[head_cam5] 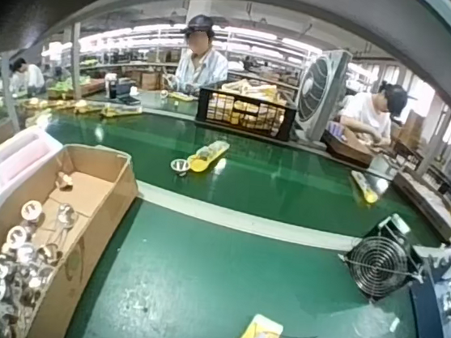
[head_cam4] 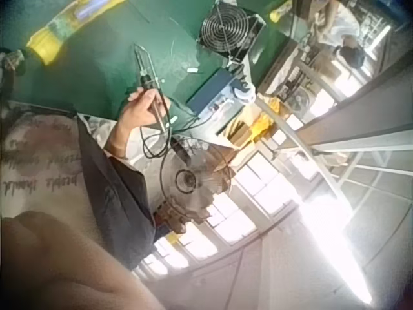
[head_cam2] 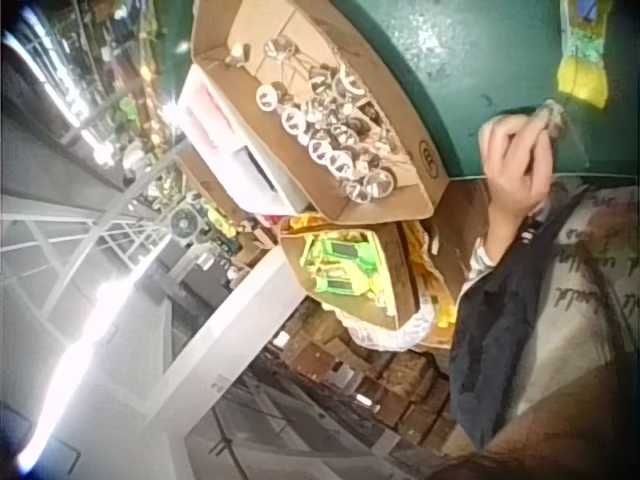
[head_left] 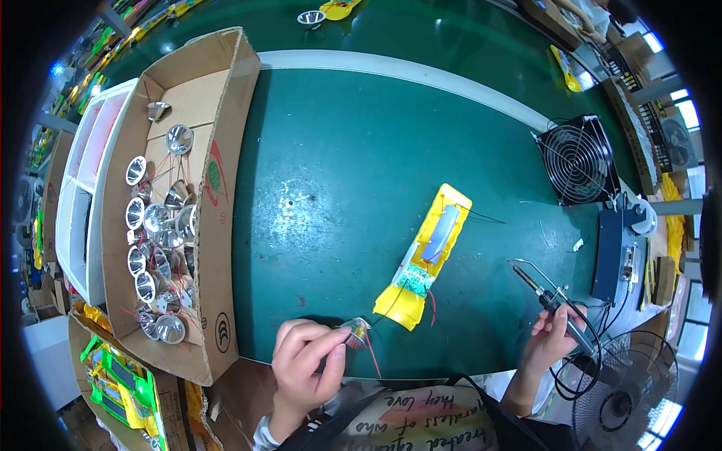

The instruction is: The person solders wires onto flashlight circuit boards and housings using a soldering iron, connects lamp reflectors, and places the assembled flashlights onto the conveyor belt.

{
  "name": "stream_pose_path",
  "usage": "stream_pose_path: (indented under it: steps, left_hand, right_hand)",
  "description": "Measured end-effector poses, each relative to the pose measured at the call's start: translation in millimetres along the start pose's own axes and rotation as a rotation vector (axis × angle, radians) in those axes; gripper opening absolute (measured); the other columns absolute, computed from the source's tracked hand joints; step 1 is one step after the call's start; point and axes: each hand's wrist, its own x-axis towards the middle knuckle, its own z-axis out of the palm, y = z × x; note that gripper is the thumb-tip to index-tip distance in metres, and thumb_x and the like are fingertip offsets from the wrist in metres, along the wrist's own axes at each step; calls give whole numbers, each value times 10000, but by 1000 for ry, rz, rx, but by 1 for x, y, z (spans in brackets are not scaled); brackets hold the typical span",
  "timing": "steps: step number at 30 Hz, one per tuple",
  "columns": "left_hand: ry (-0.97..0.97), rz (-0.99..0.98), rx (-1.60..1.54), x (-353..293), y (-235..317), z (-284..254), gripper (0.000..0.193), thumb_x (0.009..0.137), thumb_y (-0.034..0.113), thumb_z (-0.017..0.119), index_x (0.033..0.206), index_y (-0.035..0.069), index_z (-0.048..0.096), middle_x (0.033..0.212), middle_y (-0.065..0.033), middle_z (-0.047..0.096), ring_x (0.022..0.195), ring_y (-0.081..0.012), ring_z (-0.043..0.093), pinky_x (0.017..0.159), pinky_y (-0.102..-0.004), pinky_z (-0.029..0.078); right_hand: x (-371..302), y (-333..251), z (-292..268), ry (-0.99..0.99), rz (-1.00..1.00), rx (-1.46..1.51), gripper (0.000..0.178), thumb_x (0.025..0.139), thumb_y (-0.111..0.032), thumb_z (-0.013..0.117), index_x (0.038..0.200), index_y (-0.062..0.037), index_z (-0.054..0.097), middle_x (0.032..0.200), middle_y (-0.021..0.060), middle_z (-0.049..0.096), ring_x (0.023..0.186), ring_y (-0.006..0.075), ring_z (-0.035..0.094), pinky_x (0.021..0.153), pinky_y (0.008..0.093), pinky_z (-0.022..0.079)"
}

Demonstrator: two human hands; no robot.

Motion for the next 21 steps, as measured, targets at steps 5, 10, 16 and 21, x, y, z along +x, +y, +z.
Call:
stream_pose_path:
  steps: [5,10,16,21]
  left_hand:
    - [-121,221,173,2,-1,1,273,562,32,698,818,113,654,696,9,521,639,-182,469,585,-289,381]
    - [-148,305,258,4,1,4,284,551,97,718,816,185,664,704,39,515,644,-166,450,587,-300,361]
    - [-138,355,240,11,2,10,250,552,113,718,783,183,651,727,44,528,671,-165,448,630,-325,358]
    - [-111,279,235,17,12,18,191,573,74,706,727,141,616,708,30,540,687,-172,473,733,-359,367]
  right_hand:
    - [0,1,0,27,4,-6,98,819,-68,492,829,-25,405,605,61,483,400,66,422,349,152,347]
    - [-1,1,0,0,3,1,103,824,-82,492,854,-18,417,602,83,504,393,70,422,355,159,354]
    - [-3,-6,2,-12,-1,5,108,828,-87,487,862,-12,417,602,86,506,383,71,417,358,157,351]
    - [-8,-17,11,-41,9,43,123,826,-103,481,857,-11,406,592,89,507,369,72,412,346,157,346]
